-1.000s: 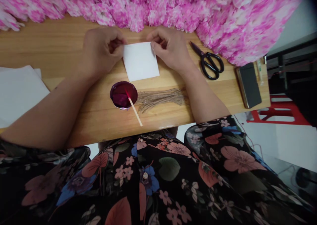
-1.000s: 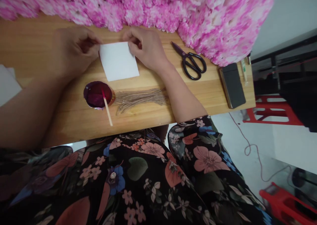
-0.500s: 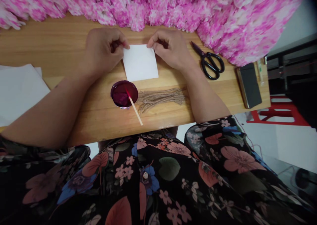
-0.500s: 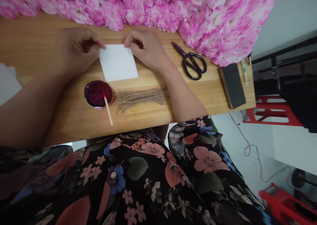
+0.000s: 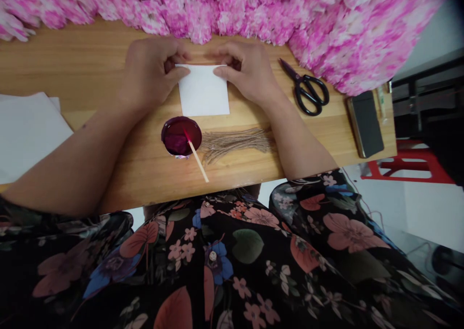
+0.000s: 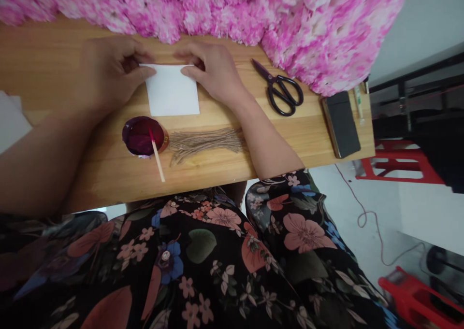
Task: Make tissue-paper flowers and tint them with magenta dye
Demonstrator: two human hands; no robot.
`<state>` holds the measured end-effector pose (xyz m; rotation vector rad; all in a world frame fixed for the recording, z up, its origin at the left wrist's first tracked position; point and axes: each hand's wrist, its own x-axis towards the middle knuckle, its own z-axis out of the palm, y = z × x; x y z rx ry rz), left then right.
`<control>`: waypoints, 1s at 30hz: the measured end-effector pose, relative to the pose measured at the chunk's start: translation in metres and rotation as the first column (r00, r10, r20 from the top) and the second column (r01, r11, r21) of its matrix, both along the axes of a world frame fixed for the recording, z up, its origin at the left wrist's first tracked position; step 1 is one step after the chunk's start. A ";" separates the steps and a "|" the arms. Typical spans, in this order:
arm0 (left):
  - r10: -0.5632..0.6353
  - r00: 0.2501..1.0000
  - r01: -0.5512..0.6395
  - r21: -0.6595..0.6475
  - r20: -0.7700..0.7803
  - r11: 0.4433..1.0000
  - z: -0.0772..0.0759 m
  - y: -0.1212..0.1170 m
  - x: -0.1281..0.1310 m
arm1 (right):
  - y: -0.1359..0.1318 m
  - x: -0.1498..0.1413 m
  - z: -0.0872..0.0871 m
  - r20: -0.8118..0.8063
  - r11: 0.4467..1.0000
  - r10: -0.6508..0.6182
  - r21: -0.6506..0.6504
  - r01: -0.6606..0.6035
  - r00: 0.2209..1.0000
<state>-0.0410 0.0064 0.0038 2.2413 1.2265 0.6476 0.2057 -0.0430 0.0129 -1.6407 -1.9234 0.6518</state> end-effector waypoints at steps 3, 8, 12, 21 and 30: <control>-0.041 0.998 0.042 0.025 -0.049 0.999 -0.001 0.003 0.000 | 0.003 0.001 -0.004 0.071 0.998 -0.053 -0.023 0.055 0.996; -0.024 0.994 0.029 0.049 -0.105 0.998 0.003 0.001 0.001 | 0.006 0.001 -0.005 0.135 0.997 -0.066 -0.035 0.071 0.989; -0.013 0.988 0.027 0.087 -0.153 0.996 0.003 -0.001 0.002 | 0.002 0.000 0.001 0.150 1.000 0.001 0.009 -0.002 0.989; -0.011 0.940 0.094 0.228 -0.342 0.969 0.002 0.001 0.002 | -0.004 0.000 0.010 0.166 0.996 0.043 0.067 -0.055 0.985; -0.098 0.926 0.159 0.140 -0.365 0.977 0.013 -0.003 -0.003 | -0.007 -0.006 0.015 0.192 0.999 -0.030 0.019 0.027 0.981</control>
